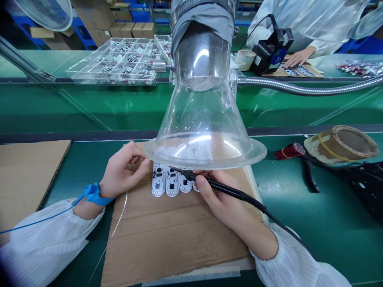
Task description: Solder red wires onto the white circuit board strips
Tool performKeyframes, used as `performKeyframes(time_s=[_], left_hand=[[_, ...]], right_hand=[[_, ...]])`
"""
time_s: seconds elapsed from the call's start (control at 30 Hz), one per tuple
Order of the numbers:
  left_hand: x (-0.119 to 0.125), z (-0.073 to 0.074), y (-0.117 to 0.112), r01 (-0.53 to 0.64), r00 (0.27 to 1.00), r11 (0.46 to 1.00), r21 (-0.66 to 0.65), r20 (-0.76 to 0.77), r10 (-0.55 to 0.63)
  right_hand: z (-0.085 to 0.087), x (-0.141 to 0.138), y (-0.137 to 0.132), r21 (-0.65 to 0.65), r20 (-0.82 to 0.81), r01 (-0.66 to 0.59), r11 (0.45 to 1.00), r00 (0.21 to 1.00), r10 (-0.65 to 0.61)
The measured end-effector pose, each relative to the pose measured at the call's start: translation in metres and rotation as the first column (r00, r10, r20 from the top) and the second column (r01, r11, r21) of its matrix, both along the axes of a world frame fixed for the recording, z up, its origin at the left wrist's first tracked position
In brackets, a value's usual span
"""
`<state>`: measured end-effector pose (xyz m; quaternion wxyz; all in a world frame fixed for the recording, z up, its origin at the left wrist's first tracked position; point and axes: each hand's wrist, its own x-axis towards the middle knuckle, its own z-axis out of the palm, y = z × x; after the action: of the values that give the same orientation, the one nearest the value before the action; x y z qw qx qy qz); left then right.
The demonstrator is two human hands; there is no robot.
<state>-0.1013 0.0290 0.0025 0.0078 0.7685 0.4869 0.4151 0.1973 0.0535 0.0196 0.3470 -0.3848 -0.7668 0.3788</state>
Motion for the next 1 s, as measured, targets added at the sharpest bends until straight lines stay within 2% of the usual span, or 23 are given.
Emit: performKeyframes(time_s=[0.13, 0.3, 0.37, 0.47, 0.53, 0.7, 1.0], left_hand=[[0.001, 0.000, 0.001, 0.038, 0.999, 0.999, -0.013, -0.015, -0.038], [-0.001, 0.003, -0.007, 0.078, 0.995, 0.996, -0.033, -0.060, -0.080], [-0.004, 0.005, -0.012, 0.046, 0.998, 0.998, -0.052, -0.051, -0.049], [-0.012, 0.005, -0.018, -0.070, 0.996, 0.992, -0.103, 0.049, 0.076], [-0.016, 0.003, -0.019, -0.108, 0.987, 0.985, -0.132, 0.106, 0.122], [-0.019, -0.003, -0.015, -0.067, 0.991, 0.988, -0.139, 0.105, 0.082], [-0.018, -0.007, -0.015, -0.074, 0.991, 0.989, -0.132, 0.098, 0.088]], right_hand=[[0.000, 0.001, -0.001, 0.005, 0.055, -0.005, 1.000, 0.998, 0.004], [0.009, 0.000, -0.002, 0.057, 0.150, -0.007, 0.998, 0.989, -0.001], [0.011, -0.001, -0.003, 0.071, 0.160, -0.011, 0.997, 0.987, -0.001], [0.010, -0.001, -0.004, 0.086, 0.154, -0.007, 0.996, 0.988, -0.006], [0.008, -0.001, -0.004, 0.079, 0.130, 0.016, 0.997, 0.991, -0.026], [0.007, -0.007, -0.006, 0.046, -0.025, 0.118, 0.992, 0.993, -0.117], [-0.003, -0.020, -0.008, -0.004, 0.045, 0.039, 0.999, 0.998, -0.039]])
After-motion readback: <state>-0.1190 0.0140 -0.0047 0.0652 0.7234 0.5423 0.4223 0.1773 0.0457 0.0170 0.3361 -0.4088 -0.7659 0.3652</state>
